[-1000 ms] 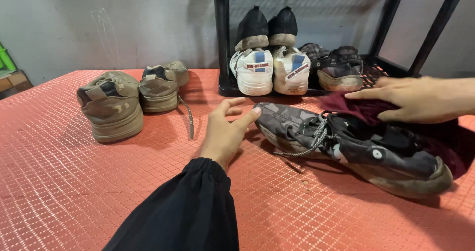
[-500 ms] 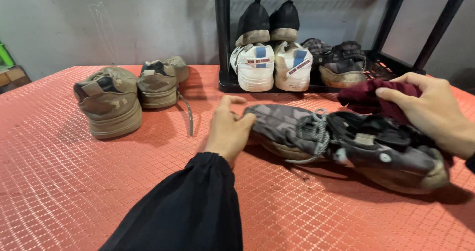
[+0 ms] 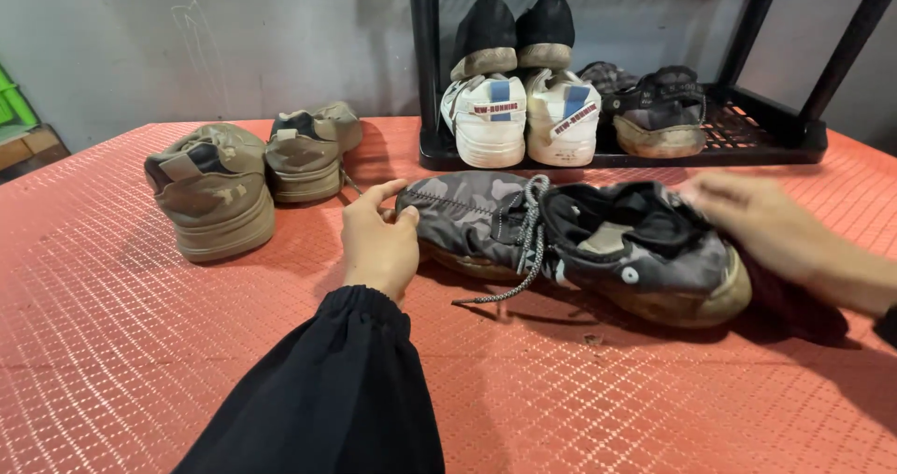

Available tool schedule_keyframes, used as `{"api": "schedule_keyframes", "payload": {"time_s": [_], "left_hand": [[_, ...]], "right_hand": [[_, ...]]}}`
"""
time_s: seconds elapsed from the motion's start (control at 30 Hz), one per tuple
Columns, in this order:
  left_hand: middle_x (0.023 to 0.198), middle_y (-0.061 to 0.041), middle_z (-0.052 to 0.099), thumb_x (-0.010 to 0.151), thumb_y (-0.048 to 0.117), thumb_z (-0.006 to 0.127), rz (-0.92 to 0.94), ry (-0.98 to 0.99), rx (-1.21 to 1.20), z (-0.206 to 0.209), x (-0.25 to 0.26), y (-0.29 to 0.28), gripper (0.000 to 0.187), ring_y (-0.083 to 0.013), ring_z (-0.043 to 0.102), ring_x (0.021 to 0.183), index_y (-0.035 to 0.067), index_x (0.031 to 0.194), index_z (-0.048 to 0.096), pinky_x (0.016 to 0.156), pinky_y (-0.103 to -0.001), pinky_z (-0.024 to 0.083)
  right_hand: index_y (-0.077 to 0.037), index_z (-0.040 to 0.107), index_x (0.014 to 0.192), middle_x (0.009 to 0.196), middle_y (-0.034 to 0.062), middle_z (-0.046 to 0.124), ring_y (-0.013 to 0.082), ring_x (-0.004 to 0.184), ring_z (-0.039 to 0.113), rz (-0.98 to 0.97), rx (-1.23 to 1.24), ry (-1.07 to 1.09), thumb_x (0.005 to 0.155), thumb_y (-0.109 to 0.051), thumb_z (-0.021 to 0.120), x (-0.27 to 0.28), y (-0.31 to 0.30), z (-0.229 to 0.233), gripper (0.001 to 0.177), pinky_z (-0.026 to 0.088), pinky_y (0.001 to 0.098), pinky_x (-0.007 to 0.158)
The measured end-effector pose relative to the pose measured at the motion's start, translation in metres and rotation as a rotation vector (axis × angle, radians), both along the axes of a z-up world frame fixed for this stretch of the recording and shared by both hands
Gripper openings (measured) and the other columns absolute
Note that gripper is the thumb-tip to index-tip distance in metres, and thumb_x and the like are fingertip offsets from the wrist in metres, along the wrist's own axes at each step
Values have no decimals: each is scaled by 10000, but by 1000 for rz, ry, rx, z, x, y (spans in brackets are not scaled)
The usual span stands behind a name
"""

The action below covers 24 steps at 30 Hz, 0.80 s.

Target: Cleaning several pairs of shoes by wiping them with a cloth.

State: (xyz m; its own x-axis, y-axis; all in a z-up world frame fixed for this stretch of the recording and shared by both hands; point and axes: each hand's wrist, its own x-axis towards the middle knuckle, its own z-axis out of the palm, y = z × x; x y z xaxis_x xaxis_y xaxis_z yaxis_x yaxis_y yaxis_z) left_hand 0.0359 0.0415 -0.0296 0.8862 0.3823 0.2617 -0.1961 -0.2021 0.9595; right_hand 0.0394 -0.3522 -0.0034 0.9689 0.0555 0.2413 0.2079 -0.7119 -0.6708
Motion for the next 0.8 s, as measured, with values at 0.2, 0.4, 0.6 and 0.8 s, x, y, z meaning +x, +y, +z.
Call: {"api": "schedule_keyframes", "payload": {"time_s": [0.2, 0.4, 0.6, 0.8], "left_hand": [[860, -18, 650, 876, 14, 683, -3, 30, -39, 6, -7, -3, 403, -103, 612, 776, 104, 1269, 701, 707, -292, 519], [859, -21, 653, 872, 31, 705, -7, -20, -12, 4, -5, -3, 416, -110, 596, 793, 112, 1280, 721, 732, -290, 515], [889, -24, 714, 890, 100, 726, 13, 11, -30, 0, -2, -4, 426, -110, 619, 755, 91, 1313, 686, 716, -300, 531], [912, -62, 751, 914, 189, 713, -17, 73, 28, 8, -7, -8, 338, -124, 686, 796, 32, 1208, 771, 718, -279, 542]], "right_hand": [[-154, 693, 1346, 1243, 63, 659, 197, 1153, 637, 151, -634, -285, 757, -295, 763, 44, -55, -18, 610, 527, 362, 999], [-210, 676, 1245, 1271, 56, 620, 228, 1329, 526, 13, -574, -214, 975, -336, 685, 20, -11, 49, 298, 510, 421, 1024], [-216, 555, 1551, 1596, 194, 280, 355, 1435, 352, 762, -608, -13, 609, -481, 1051, 8, -8, 30, 1097, 361, 501, 1102], [-98, 603, 1408, 1558, 196, 434, 344, 1378, 459, 831, -460, -159, 623, -371, 990, 0, -13, 50, 917, 382, 452, 1099]]}}
